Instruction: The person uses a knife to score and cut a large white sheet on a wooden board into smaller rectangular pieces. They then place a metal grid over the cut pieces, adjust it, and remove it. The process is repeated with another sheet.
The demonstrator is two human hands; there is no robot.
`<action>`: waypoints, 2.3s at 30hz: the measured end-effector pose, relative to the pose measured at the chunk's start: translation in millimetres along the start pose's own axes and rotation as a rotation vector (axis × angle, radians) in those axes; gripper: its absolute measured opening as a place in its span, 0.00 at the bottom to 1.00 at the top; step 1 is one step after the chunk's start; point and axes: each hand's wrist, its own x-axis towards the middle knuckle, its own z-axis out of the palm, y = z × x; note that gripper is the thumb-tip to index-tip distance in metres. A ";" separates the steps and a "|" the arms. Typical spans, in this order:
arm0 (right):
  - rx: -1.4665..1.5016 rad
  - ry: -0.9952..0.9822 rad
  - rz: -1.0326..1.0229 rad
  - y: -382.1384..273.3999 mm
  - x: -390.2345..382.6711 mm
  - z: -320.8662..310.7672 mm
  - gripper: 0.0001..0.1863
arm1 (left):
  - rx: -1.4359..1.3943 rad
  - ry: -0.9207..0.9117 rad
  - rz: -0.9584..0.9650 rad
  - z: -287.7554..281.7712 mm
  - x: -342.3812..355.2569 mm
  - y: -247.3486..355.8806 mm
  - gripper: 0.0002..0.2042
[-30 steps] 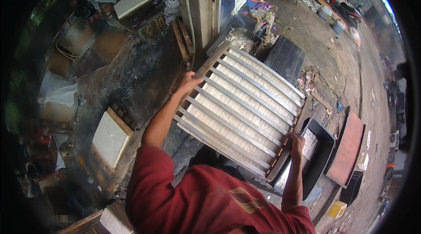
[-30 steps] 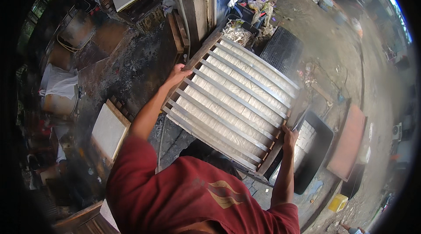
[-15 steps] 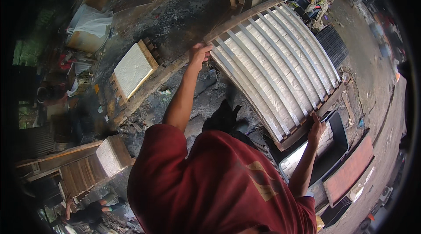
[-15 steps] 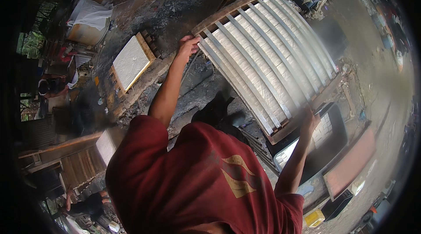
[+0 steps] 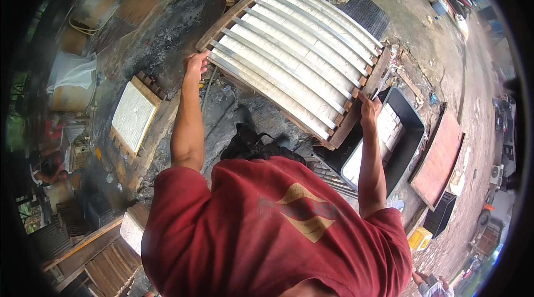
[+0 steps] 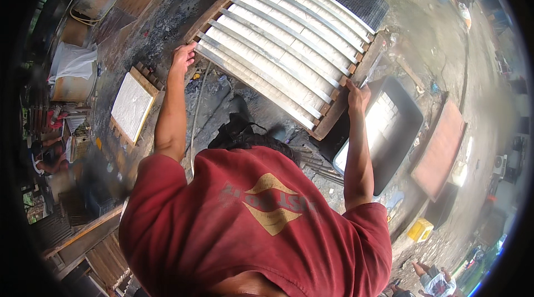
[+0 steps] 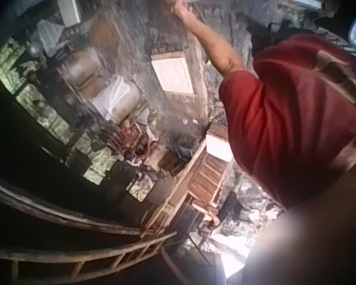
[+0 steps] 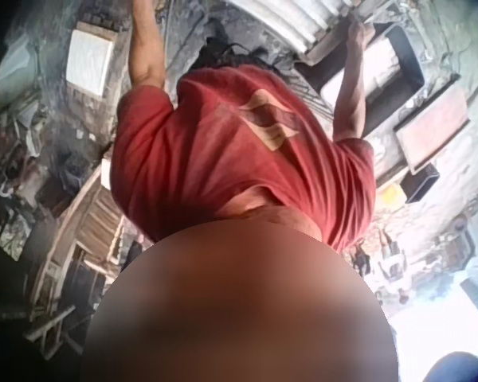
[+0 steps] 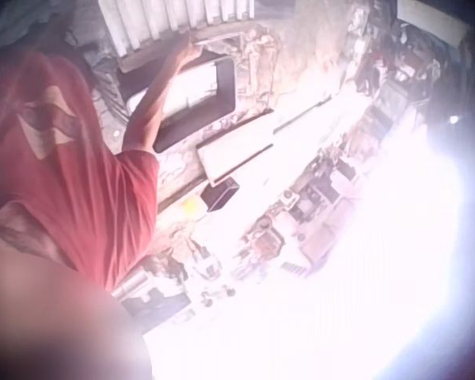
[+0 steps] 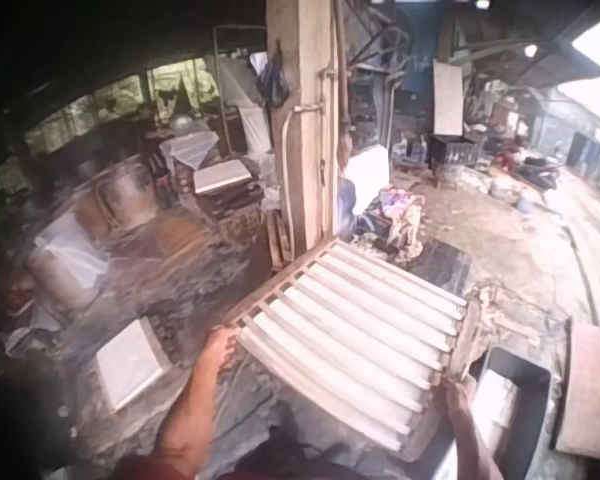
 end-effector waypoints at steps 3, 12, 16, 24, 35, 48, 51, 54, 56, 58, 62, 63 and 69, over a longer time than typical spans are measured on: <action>-0.043 0.040 0.013 0.0 -4.1 3.2 0.17 | -0.018 -0.046 0.003 1.3 5.3 -2.8 0.15; -0.310 0.279 -0.293 -44.3 -32.2 3.0 0.22 | 0.141 0.398 0.582 17.2 -67.7 15.7 0.19; 0.111 -0.524 -0.057 -83.8 -97.9 21.0 0.25 | 0.031 -0.224 0.626 81.1 -188.0 13.1 0.20; 0.587 -1.074 0.068 -139.2 -127.9 118.6 0.38 | -1.060 -1.011 0.057 110.9 -214.2 28.7 0.06; -0.225 -0.666 -0.843 -212.7 -95.5 345.3 0.08 | 0.545 -0.267 0.874 32.4 -155.4 2.4 0.37; -0.385 -0.927 -0.649 -121.1 -64.9 211.8 0.08 | 0.943 -0.237 0.943 43.6 -154.1 -14.5 0.48; -0.466 -0.837 -0.631 -85.6 -73.7 94.8 0.06 | 1.017 -0.268 0.886 47.7 -151.1 -14.4 0.47; -0.548 -0.880 -0.583 -78.9 -74.2 22.4 0.04 | 1.048 -0.225 0.893 47.2 -156.6 -9.6 0.47; -0.705 -0.962 -0.436 -95.9 -68.8 10.4 0.02 | 1.054 -0.240 0.898 46.0 -158.8 -5.4 0.47; -0.563 -1.072 -0.211 -123.9 -59.2 35.7 0.01 | 1.065 -0.268 0.864 46.8 -157.7 -1.2 0.47; -0.419 -0.868 -0.670 -180.8 -42.4 174.2 0.05 | 0.824 -0.207 1.038 58.3 -135.1 7.9 0.46; -0.371 -0.821 -0.738 -190.8 -36.5 219.0 0.05 | 0.811 -0.220 1.048 64.1 -124.4 11.0 0.47; -0.270 -0.856 -0.871 -201.6 -9.7 388.3 0.13 | 0.962 -0.307 0.917 71.1 -95.8 15.5 0.50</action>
